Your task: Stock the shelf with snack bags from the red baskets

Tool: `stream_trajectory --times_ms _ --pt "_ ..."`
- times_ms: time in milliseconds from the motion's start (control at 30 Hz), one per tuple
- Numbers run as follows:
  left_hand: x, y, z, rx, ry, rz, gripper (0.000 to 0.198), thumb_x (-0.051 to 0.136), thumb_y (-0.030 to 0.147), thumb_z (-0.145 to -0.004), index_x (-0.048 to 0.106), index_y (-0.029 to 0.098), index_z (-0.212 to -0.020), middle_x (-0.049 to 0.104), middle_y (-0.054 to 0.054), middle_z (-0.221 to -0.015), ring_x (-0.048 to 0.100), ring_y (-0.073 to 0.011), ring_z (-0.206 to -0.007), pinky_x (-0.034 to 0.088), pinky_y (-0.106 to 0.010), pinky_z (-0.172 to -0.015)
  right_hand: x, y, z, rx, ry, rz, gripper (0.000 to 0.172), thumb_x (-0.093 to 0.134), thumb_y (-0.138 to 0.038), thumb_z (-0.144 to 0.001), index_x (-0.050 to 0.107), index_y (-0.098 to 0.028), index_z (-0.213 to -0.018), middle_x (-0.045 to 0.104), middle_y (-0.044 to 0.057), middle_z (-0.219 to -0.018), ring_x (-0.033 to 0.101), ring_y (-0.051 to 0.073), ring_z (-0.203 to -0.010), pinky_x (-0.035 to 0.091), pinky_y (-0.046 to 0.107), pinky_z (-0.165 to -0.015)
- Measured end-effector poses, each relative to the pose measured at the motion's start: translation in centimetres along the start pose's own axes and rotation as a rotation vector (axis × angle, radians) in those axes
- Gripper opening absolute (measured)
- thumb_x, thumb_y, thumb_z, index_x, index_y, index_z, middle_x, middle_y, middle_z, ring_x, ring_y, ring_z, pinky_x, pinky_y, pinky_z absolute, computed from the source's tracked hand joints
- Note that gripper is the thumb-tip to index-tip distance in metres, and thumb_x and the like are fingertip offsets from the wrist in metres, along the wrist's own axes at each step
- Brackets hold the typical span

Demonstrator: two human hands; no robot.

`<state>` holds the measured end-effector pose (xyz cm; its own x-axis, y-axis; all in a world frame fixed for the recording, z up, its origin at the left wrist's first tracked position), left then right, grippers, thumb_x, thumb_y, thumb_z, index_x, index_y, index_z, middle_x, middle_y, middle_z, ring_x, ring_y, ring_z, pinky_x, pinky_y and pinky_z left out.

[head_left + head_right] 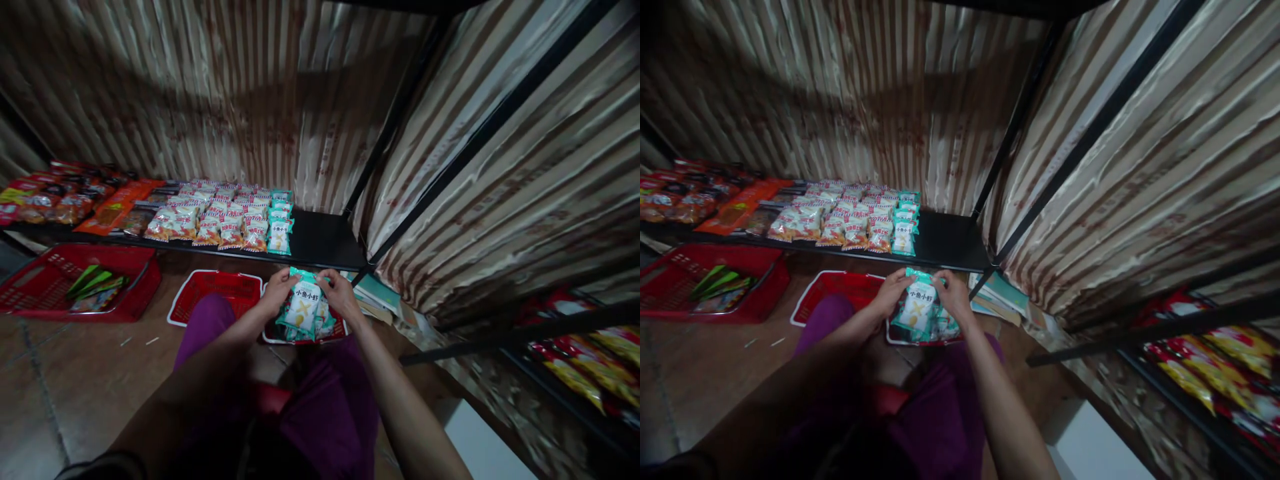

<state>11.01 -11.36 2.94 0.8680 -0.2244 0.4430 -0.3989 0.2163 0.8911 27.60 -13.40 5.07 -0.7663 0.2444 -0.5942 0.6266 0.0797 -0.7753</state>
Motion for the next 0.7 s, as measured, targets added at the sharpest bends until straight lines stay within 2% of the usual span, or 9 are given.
stream_trajectory --times_ms 267,433,533,700 --pt "0.8 2.1 2.7 0.070 0.073 0.031 0.033 0.075 0.041 -0.056 0.062 0.016 -0.073 0.062 0.003 -0.063 0.053 -0.0102 -0.055 0.042 -0.022 -0.057 -0.9 -3.1 1.5 -0.013 0.072 -0.017 0.016 0.054 -0.037 -0.074 0.062 -0.023 -0.074 0.062 -0.002 -0.065 0.054 0.015 -0.060 0.039 0.025 -0.060" --pt "0.9 3.0 3.3 0.064 0.101 0.005 0.031 0.074 0.040 -0.055 0.060 0.016 -0.069 0.059 0.003 -0.061 0.052 -0.0099 -0.055 0.042 -0.022 -0.056 -1.2 -3.3 1.4 0.047 0.060 -0.247 0.014 0.062 -0.035 -0.069 0.064 -0.021 -0.069 0.062 -0.002 -0.065 0.054 0.014 -0.062 0.041 0.024 -0.060" --pt "0.7 3.2 3.2 0.066 0.144 -0.003 0.029 0.073 0.039 -0.057 0.060 0.016 -0.070 0.058 0.004 -0.060 0.051 -0.0096 -0.053 0.040 -0.021 -0.054 -0.7 -3.1 1.6 0.080 0.035 -0.313 0.022 0.063 -0.041 -0.069 0.065 -0.020 -0.075 0.061 -0.002 -0.064 0.053 0.013 -0.059 0.042 0.024 -0.056" --pt "0.6 3.6 2.8 0.068 0.166 0.009 0.025 0.071 0.035 -0.060 0.060 0.016 -0.071 0.058 0.003 -0.060 0.051 -0.0099 -0.052 0.039 -0.022 -0.052 0.3 -3.2 2.5 0.156 0.025 -0.441 0.044 0.058 -0.055 -0.072 0.063 -0.020 -0.099 0.061 -0.003 -0.068 0.051 0.010 -0.051 0.043 0.023 -0.049"
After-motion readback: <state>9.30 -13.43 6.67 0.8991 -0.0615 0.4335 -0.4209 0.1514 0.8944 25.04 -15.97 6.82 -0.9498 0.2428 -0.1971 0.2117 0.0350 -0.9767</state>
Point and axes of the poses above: each hand's wrist, its own z-axis away from the middle knuckle, its own x-axis out of the palm, y = z × x, the point moved 4 cm from there along -z, towards the middle knuckle
